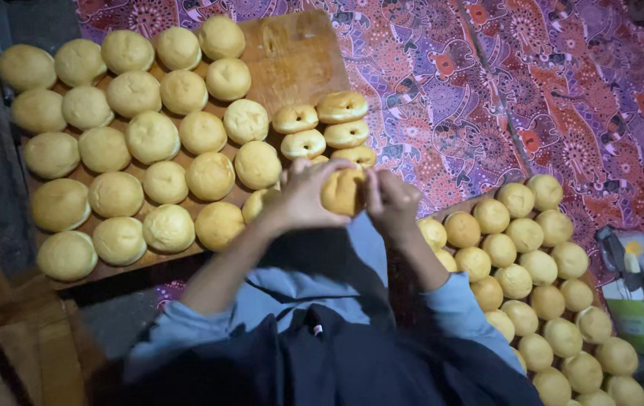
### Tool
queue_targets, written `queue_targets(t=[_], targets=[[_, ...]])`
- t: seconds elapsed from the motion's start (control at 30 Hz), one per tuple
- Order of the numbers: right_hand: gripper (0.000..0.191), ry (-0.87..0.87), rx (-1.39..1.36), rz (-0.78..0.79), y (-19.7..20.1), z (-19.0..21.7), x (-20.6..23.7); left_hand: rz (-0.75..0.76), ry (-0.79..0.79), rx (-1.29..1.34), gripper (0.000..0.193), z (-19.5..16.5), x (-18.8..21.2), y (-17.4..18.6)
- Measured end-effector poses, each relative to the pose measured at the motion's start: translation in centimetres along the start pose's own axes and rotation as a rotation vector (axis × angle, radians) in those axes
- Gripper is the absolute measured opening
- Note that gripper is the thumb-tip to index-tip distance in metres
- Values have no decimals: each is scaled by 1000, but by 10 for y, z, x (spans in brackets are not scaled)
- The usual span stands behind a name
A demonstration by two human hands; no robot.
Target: The person sits on the floor and uses a small metal tool to poke a hole in the center of each round bun. The buns are arranged on wooden boards, and the person handles them one at a time, placing the poked buns into a separate stack.
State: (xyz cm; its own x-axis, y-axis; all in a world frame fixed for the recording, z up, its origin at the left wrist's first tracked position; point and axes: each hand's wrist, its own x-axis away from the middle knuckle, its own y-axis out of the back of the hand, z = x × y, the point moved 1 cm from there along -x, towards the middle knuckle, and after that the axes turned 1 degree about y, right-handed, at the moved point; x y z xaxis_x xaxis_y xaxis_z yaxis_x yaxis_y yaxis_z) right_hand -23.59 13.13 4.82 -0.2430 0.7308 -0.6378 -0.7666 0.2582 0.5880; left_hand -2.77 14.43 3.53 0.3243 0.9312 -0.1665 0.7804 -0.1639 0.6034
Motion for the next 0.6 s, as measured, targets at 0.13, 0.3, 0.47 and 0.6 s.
queue_targets(t=[0.13, 0.3, 0.47, 0.6], targets=[[29, -249, -118, -218, 45, -12, -10, 101, -171, 21, 87, 57, -68, 74], [31, -507, -182, -272, 70, -30, 6, 239, 2, -46, 73, 134, -151, 109], [32, -528, -54, -308, 86, -53, 33, 565, 207, 151, 86, 180, -180, 89], [29, -773, -56, -282, 91, -67, 49, 631, 297, 183, 90, 193, -179, 83]])
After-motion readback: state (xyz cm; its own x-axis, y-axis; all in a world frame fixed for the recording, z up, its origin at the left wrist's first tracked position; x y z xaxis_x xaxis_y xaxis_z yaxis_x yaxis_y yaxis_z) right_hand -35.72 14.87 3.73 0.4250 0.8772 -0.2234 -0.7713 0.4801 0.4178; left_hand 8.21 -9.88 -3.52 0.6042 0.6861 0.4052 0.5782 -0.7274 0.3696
